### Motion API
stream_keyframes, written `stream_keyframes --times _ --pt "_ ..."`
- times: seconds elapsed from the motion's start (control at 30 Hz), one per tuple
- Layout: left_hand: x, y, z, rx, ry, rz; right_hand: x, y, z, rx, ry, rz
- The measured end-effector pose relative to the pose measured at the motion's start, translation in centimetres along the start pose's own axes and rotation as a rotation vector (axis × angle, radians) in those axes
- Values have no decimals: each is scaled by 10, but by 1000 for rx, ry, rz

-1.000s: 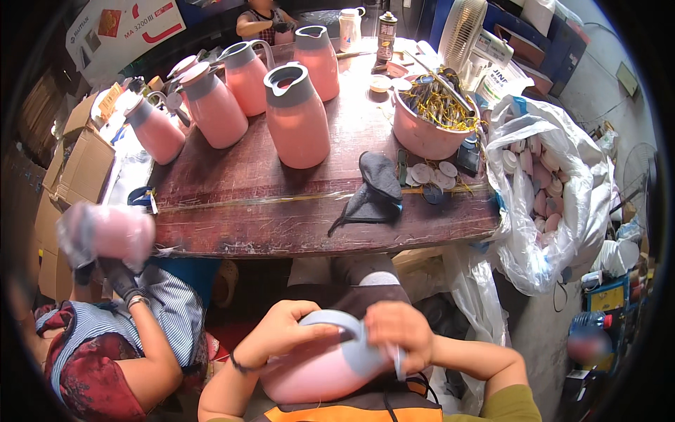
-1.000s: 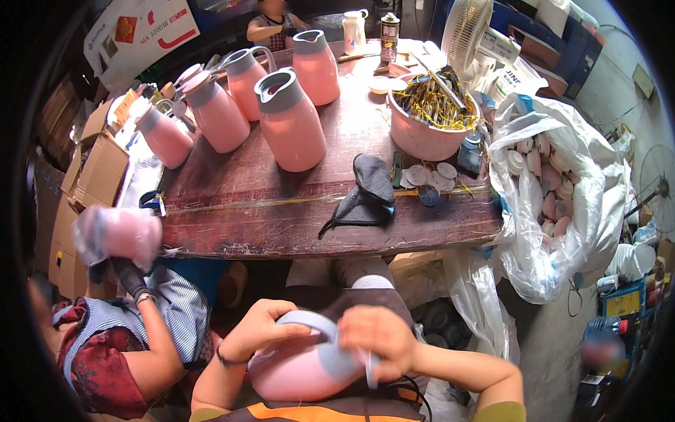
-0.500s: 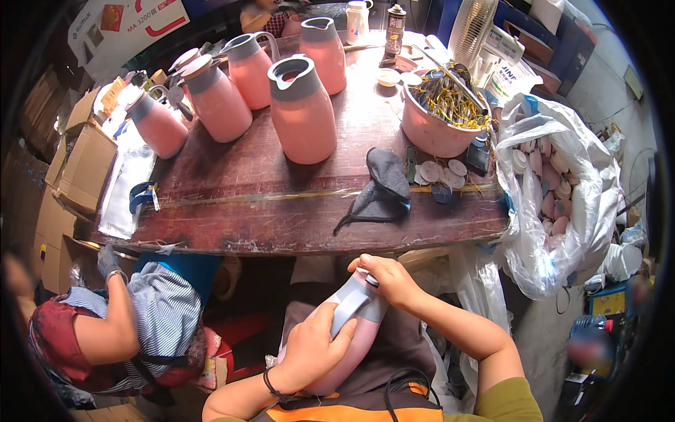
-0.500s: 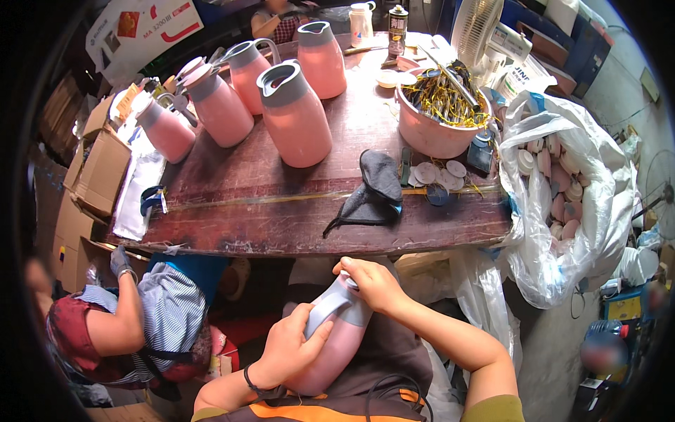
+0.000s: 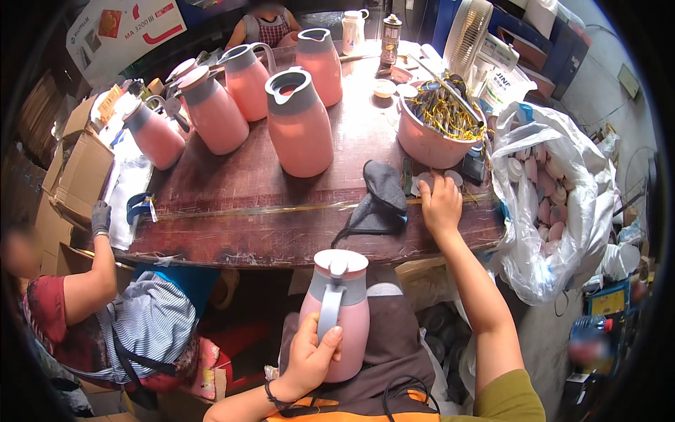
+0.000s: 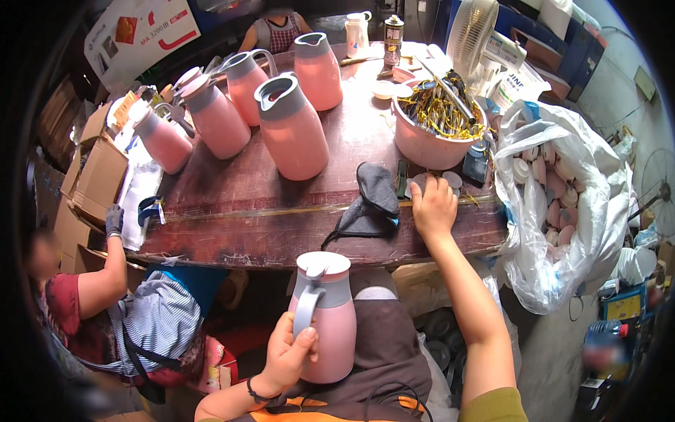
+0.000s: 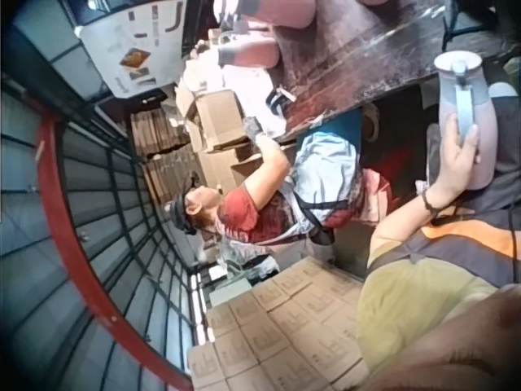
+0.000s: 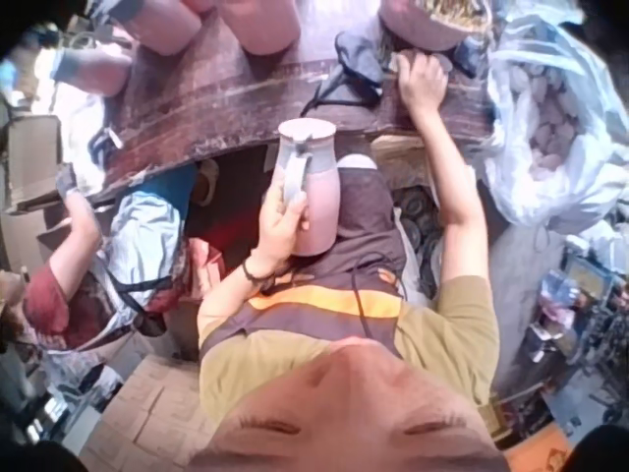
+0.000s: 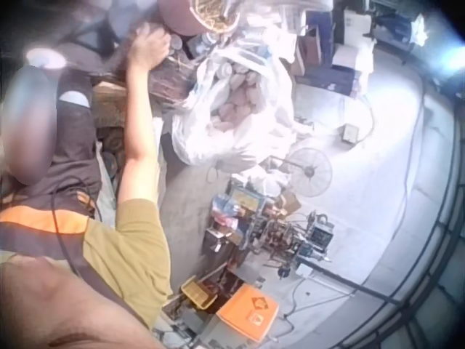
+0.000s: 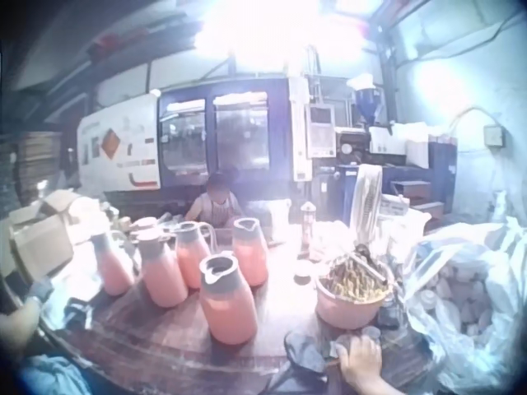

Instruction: The person assembles pink kettles by attaching lids and securing them with rubber bands. They repeatedly pick up a kettle, place a lid on top, and wrap a rubber band around the lid and handle to hold it in place, then set the finished unit on the table.

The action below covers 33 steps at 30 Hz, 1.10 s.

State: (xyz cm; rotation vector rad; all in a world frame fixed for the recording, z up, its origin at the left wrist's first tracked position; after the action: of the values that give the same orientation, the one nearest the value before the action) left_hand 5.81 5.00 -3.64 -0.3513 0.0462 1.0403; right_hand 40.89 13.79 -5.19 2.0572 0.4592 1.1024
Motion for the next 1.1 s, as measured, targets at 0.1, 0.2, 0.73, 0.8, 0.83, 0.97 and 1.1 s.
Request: stream_keyframes --times 0.1,0.2,0.73,0.8,0.83,0.97,1.1 --pt "0 4 -14 -21 -10 27 2 -28 9 -268 118 -78" --pt "5 6 -16 -119 11 47 3 -29 0 -310 286 51" --pt "10 24 -42 -175 153 11 -152 66 -68 1074 -498 -471" --pt "15 29 -38 11 31 -2 -181 76 -86 1044 -459 -539" --pt "18 29 -33 105 -29 -11 -192 81 -94 1019 -412 -549" --pt "20 25 -28 311 -61 -7 -212 94 -118 1023 -326 -531" --pt "18 20 0 572 -308 31 -230 82 -108 1256 -531 -597"
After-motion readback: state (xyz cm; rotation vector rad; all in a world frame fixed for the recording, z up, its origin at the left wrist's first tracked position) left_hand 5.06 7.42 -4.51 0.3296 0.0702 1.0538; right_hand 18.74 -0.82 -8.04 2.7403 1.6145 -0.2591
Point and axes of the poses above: each hand's wrist, its own x-axis towards the middle knuckle, its own y-axis out of the back of the hand, z = x × y, the point moved 9 cm from there along x, towards the middle knuckle, and after that the axes turned 6 degrees about -y, right-handed, at the moved point
